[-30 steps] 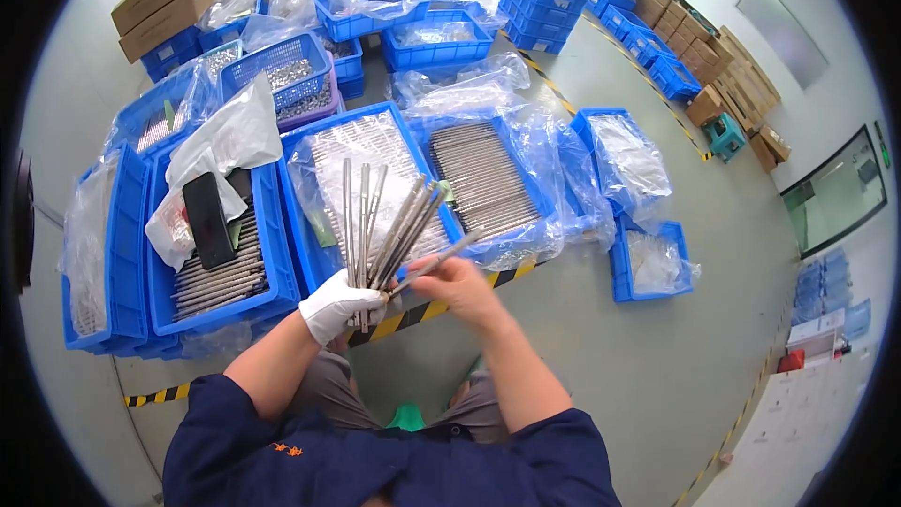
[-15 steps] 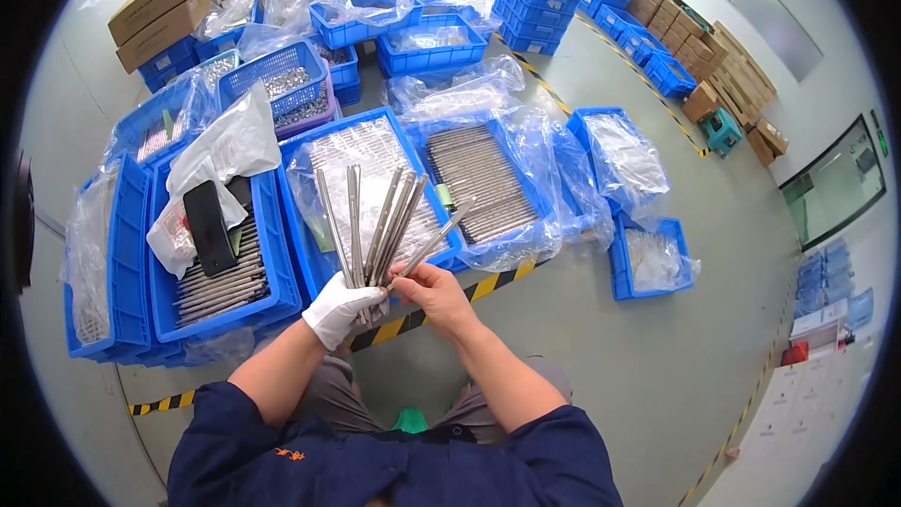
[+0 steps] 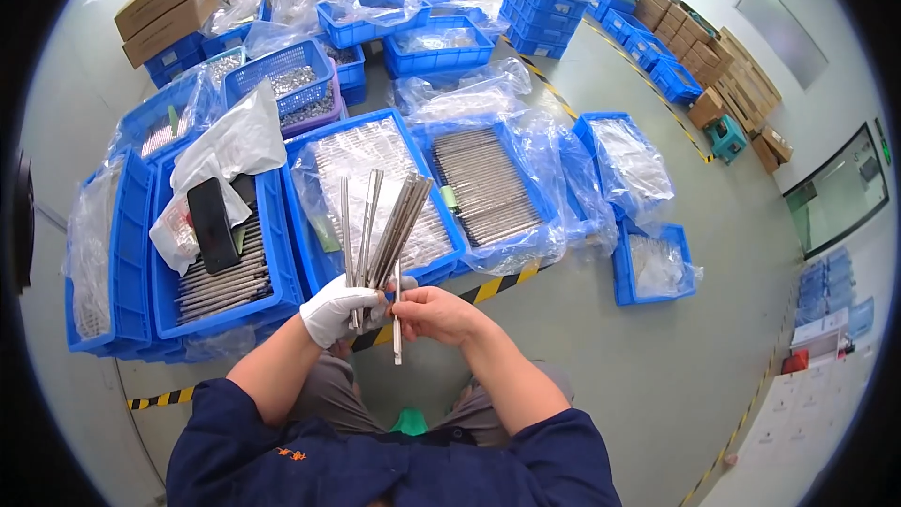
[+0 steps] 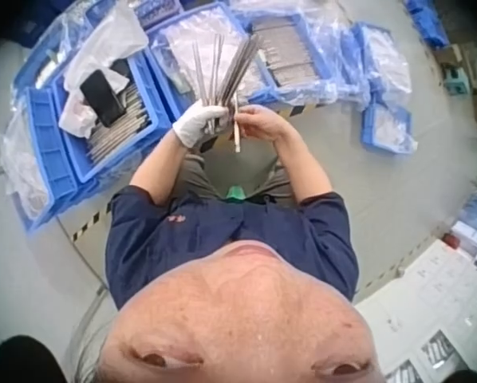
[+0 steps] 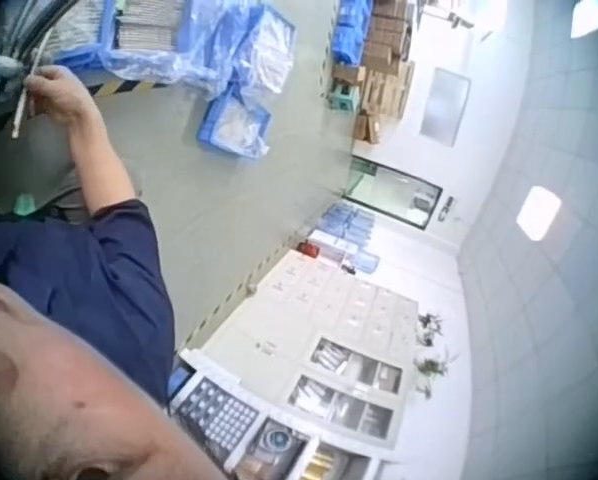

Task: Inspecting and sorting bunches of thin metal rods from blue plastic bins in a factory setting.

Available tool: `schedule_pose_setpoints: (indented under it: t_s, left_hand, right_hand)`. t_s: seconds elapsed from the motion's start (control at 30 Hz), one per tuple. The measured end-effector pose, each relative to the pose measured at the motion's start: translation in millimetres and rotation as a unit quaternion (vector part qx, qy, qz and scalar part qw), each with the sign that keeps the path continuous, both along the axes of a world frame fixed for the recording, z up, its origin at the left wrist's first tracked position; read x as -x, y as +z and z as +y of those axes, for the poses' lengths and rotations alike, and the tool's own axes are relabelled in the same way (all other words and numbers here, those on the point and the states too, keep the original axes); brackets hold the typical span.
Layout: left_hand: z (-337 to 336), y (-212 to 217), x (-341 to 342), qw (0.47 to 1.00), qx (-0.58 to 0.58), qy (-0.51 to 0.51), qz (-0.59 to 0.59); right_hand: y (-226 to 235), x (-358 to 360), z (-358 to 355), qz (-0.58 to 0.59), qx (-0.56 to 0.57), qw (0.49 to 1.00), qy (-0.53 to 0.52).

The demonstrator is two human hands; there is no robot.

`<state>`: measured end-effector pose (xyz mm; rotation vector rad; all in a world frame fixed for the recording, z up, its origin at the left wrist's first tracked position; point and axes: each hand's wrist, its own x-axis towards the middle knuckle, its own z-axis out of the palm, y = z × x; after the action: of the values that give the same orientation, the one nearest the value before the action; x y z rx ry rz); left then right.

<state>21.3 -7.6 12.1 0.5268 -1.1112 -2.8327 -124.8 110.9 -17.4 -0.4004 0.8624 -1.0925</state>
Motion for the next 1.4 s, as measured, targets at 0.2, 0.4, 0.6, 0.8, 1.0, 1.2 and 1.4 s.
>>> schedule_pose_setpoints:
  t_s: [0.2, 0.4, 0.6, 0.8, 1.0, 1.2, 1.4]
  left_hand:
    - [-3.8, -3.9, -2.1, 0.997, 0.047, 0.047, -0.044]
    - [-26.8, -9.7, -3.5, 0.974, 0.168, 0.126, -0.090]
    - [-17.5, -13.0, -6.3, 0.977, 0.192, 0.035, -0.086]
    - [3.0, -8.5, 0.4, 0.943, 0.290, -0.026, -0.163]
    - [3.3, -12.7, 0.7, 0.926, 0.353, -0.017, -0.134]
    - [0.3, -13.4, -1.9, 0.922, 0.353, -0.035, -0.157]
    - [0.1, -14.4, -1.0, 0.952, 0.272, -0.006, -0.141]
  right_hand:
    - [-0.2, -15.4, 7.3, 0.000, 0.007, 0.990, 0.139]
    - [5.3, -35.8, 12.3, 0.102, 0.083, 0.936, 0.327]
    - [25.9, 9.2, 12.6, 0.178, 0.080, 0.978, 0.075]
    - [10.5, 51.3, 10.2, 0.109, 0.025, 0.931, -0.347]
    - [12.5, 63.2, 20.0, -0.056, 0.184, 0.925, -0.327]
    - [16.8, 64.9, 19.8, 0.038, 0.161, 0.932, -0.323]
    - [16.9, 66.3, 22.0, 0.056, 0.155, 0.931, -0.325]
